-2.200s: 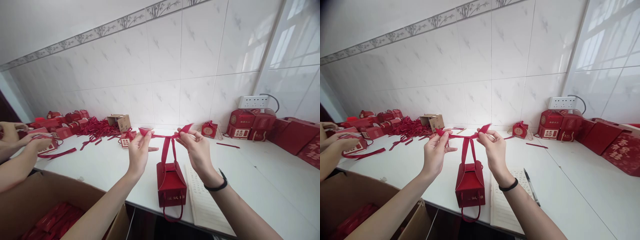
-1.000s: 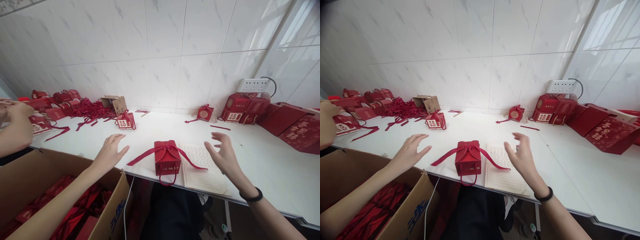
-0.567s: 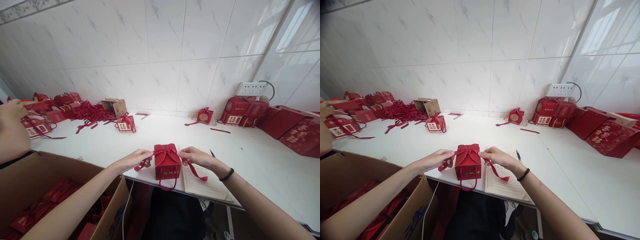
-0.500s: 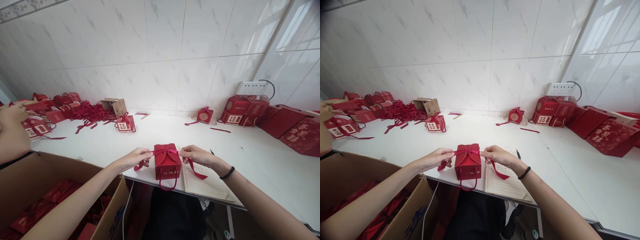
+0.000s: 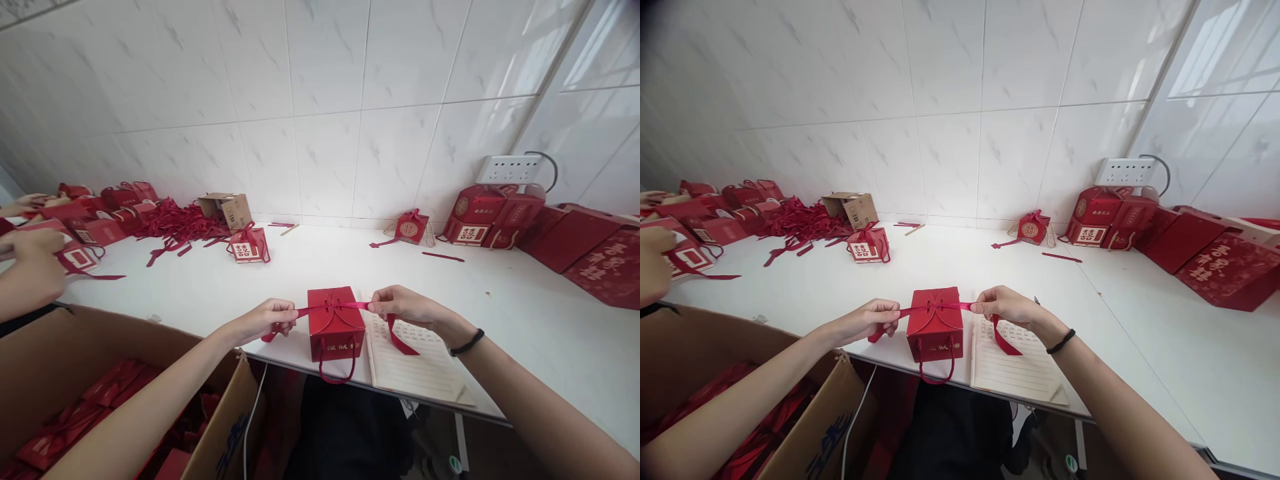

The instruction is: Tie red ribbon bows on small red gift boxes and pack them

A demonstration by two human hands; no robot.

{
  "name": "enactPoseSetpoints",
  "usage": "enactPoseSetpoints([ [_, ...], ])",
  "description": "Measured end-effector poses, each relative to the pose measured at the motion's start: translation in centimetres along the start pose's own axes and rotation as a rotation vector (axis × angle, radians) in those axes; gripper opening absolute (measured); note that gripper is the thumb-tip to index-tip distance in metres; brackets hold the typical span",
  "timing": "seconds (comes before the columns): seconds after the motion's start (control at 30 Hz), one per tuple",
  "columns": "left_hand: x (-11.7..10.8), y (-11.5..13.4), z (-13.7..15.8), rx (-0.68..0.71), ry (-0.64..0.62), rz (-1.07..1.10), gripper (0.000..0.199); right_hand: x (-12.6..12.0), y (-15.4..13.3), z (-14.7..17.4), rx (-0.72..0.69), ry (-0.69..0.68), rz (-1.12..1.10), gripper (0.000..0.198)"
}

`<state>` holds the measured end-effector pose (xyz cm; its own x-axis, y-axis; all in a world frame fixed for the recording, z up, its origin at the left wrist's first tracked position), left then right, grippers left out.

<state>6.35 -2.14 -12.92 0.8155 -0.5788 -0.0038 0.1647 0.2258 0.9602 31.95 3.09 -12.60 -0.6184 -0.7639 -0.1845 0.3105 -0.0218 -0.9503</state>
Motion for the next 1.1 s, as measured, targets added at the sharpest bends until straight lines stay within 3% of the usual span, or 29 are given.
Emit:
enactPoseSetpoints([
  [0.2,-0.5,-0.3,0.3,0.013,-0.005,-0.149,0.037,-0.5,-0.4,0.7,0.007,0.065,0.128,0.042],
  [0.47,0.4,2.0,1.4,-0.059,0.026,-0.354,0.032,-0.8,-1.6,0.8,0.037,-0.027,0.362,0.033],
  [0.63,1.7,5.1,1.9,0.021,0.023,-0.388,0.026,0.4,-4.1,1.0,-0.137,-0.046,0.183,0.029],
  [0.8,2.4,7.3,1.5,0.018,0.068,-0.425,0.024,2.0,-5.7,0.2,-0.312,-0.015,0.007,0.029],
  [1.1,3.3,9.0,1.8,0.004,0.185,-0.761,0.029,4.6,-6.5,-1.5,-0.384,0.204,0.026,0.029],
])
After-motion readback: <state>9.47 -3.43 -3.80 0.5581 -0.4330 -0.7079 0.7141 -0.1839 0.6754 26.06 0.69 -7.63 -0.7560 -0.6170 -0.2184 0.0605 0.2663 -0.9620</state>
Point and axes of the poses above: each hand's wrist, its own z-axis away from the middle knuckle, its own x-axis out of the palm, y = z × x, the point moved 4 cm from there along -z, towards the middle knuckle, and after that the axes turned 8 degrees about -y, right-handed, at the moved point
